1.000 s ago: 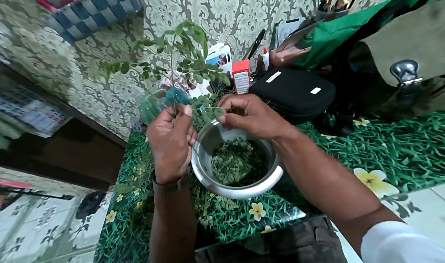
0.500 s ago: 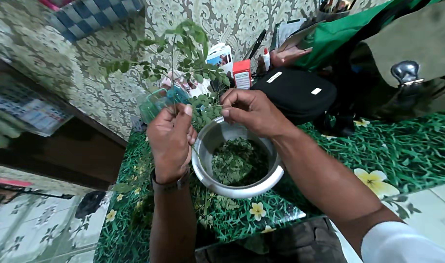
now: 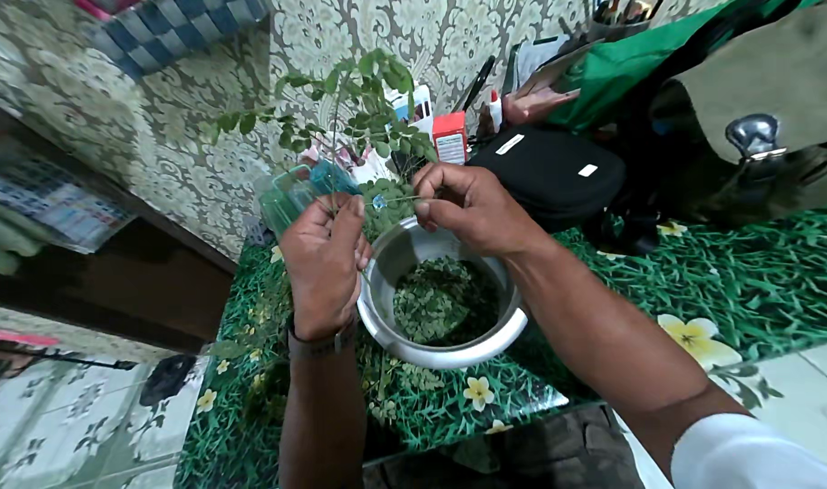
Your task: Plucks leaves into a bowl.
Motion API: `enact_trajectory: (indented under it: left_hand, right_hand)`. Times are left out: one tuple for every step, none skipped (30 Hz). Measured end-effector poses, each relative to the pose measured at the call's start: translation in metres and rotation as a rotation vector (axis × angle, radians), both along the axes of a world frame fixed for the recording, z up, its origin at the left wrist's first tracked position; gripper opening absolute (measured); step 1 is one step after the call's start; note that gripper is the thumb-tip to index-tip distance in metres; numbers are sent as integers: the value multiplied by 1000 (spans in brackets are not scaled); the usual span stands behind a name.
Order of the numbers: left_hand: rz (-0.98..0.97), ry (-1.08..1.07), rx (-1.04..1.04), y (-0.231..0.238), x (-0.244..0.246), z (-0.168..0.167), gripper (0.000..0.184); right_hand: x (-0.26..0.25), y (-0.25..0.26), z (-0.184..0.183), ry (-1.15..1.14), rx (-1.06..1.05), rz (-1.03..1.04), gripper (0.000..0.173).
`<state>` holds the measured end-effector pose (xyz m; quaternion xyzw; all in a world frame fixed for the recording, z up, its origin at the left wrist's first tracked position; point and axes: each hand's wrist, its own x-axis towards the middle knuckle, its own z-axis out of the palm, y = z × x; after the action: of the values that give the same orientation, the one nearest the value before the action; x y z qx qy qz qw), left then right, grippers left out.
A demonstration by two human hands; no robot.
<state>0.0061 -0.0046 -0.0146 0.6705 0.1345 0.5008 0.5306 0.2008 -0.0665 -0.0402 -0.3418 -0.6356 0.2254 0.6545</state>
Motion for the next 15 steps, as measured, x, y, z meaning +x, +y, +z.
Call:
enact_trajectory:
  left_hand:
    - [5, 3, -1, 0, -1, 1, 9]
    - [12, 10, 2, 1, -2, 1, 9]
    - [16, 10, 1, 2, -3, 2, 9]
    - [20, -1, -4, 2, -3, 2, 9]
    - [21, -15, -8, 2, -2, 2, 9]
    - [18, -19, -9, 2, -2, 1, 10]
    - [18, -15, -10, 2, -1, 1, 9]
    - [14, -5, -6, 1, -1, 0, 8]
    - [6, 0, -2, 1, -1, 0, 7]
    - [-2, -4, -2, 1, 0, 0, 8]
    - [-6, -6, -1, 1, 0, 0, 8]
    - [-7, -6, 1, 1, 0, 0, 8]
    - [-5, -2, 3, 1, -1, 0, 9]
    - [0, -3, 6, 1, -1, 1, 9]
    - [7, -3, 7, 2, -1, 1, 9]
  right_hand:
    - [1, 0, 0, 2, -8, 1, 6]
    - [3, 0, -1, 9, -16, 8, 5]
    - [3, 0, -1, 14, -24, 18, 3]
    - [4, 0, 0, 10, -40, 28, 4]
    - [4, -1, 0, -4, -59, 43, 10]
    - [3, -2, 1, -21, -83, 50, 16]
    - [2, -4, 3, -41, -112, 43, 19]
    - [0, -5, 4, -58, -135, 32, 20]
    - [-1, -5, 4, -68, -145, 23, 18]
    - [-2, -4, 3, -69, -143, 15, 13]
    - [-3, -2, 2, -66, -122, 14, 7]
    - [-3, -1, 1, -67, -98, 19, 6]
    - [-2, 0, 0, -74, -85, 28, 8]
    - [0, 0, 0, -82, -81, 35, 9]
    - [1, 0, 0, -85, -84, 39, 9]
